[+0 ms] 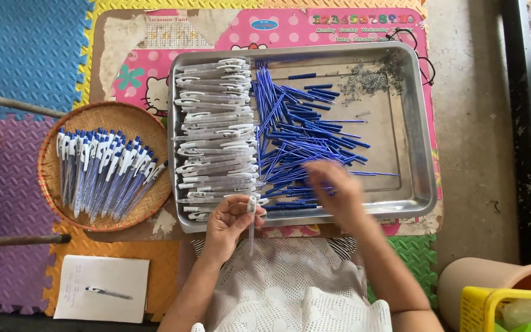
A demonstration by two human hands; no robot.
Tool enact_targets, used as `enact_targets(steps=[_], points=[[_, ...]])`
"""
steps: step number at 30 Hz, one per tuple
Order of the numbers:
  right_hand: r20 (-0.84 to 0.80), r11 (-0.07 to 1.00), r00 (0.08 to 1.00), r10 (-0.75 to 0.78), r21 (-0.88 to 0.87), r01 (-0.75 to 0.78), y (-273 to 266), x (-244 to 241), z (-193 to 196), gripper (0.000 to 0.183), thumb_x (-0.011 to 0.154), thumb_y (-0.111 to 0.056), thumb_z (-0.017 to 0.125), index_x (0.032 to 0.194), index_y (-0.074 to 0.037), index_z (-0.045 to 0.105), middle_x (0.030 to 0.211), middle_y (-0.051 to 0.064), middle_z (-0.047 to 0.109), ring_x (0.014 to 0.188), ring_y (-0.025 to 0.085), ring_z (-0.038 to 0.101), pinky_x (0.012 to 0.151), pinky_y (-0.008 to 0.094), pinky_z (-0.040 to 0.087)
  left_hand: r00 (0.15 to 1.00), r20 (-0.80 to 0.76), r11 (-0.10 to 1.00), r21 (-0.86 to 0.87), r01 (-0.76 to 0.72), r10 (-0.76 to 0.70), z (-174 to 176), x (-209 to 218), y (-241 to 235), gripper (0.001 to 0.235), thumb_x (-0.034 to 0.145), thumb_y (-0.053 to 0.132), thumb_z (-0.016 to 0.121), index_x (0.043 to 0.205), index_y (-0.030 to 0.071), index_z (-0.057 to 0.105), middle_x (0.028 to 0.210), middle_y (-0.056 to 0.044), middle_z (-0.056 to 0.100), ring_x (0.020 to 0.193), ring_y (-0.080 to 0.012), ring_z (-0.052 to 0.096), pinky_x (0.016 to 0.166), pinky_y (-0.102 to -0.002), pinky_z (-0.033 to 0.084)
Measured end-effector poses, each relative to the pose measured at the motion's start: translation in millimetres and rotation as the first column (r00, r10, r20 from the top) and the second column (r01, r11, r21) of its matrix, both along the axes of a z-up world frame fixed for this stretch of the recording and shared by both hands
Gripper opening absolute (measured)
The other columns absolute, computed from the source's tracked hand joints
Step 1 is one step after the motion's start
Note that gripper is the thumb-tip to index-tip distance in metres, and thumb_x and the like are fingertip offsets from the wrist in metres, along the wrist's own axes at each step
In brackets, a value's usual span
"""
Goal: The person assembles blue ballpoint pens by inserting the blue ink cartridges into white pen barrels. They pick up the components from a metal tray and place the completed pens into a woven basket.
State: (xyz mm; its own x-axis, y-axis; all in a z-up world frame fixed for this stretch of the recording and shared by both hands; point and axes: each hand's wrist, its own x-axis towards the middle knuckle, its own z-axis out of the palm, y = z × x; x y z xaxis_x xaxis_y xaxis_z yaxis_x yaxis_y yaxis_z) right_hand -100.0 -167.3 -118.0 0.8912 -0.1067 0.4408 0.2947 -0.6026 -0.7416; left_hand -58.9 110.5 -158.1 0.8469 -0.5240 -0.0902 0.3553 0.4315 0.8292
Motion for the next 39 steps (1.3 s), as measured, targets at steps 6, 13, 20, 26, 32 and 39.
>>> enact_targets(steps=[6,13,20,26,32,39], points=[[-0.214,0.863,0.927,-0.309,-0.473,0.178,-113.1,2.7,4.6,0.027,0.098,-0.013,0.076,0.125,-0.016,0.074,0.111,0.01,0.071,0.094,0.035,0.073,0.083,0.049,0.058,0.999,0.019,0.997,-0.076,-0.029,0.03,-9.1,0.7,-2.0,0.031,0.1,0.004,0.067,0.13,-0.001,0.058,0.095,-0.026,0.077,0.07,-0.0267,0.078,0.06,-0.035,0.068],[-0.389,0.837,0.855,-0.342,-0.54,0.089,-127.3,5.9,3.7,0.035,0.088,-0.009,0.075,0.122,-0.012,0.071,0.093,0.013,0.071,0.092,0.039,0.072,0.085,0.052,0.057,0.996,-0.011,0.99,-0.108,-0.085,0.084,-0.8,1.5,-6.8,0.03,0.102,0.006,0.064,0.131,0.002,0.058,0.096,-0.023,0.074,0.062,-0.0184,0.069,0.05,-0.026,0.058],[-0.284,0.923,0.956,-0.072,0.345,0.172,-79.7,-8.7,23.1,0.028,0.086,0.014,0.069,0.111,0.002,0.073,0.103,0.017,0.072,0.094,0.026,0.076,0.091,0.039,0.061,0.996,0.011,0.987,-0.134,-0.086,0.089,16.4,2.9,-29.3,0.029,0.103,0.005,0.064,0.131,0.001,0.061,0.1,-0.022,0.076,0.066,-0.0178,0.071,0.055,-0.025,0.059],[-0.033,0.686,0.984,0.173,0.721,-0.096,-14.7,-6.7,73.6,0.012,0.092,0.014,0.062,0.103,0.012,0.06,0.106,0.034,0.071,0.096,0.035,0.08,0.091,0.047,0.066,0.996,0.065,0.989,-0.14,-0.054,0.063,50.8,-5.0,-64.4,0.028,0.102,0.002,0.066,0.13,0.003,0.063,0.102,-0.02,0.076,0.073,-0.016,0.072,0.061,-0.025,0.059],[0.012,0.753,0.969,0.245,0.627,-0.198,10.3,-10.6,84.4,0.022,0.086,0.02,0.065,0.108,0.017,0.065,0.102,0.033,0.074,0.096,0.037,0.082,0.088,0.046,0.067,0.961,0.25,0.992,-0.062,-0.109,0.121,64.5,-3.7,-84.9,0.033,0.096,0.005,0.078,0.127,0.004,0.067,0.103,-0.014,0.077,0.075,-0.0122,0.072,0.068,-0.023,0.059],[0.025,0.711,0.981,0.19,0.686,-0.155,21.1,-7.3,73.2,0.021,0.091,0.008,0.067,0.109,0.018,0.064,0.102,0.034,0.074,0.095,0.036,0.081,0.086,0.046,0.068,0.927,0.337,0.984,0.0,-0.177,0.166,73.0,-1.5,-78.5,0.034,0.094,0.007,0.081,0.127,0.006,0.072,0.107,-0.016,0.078,0.083,-0.0189,0.073,0.075,-0.03,0.06]])
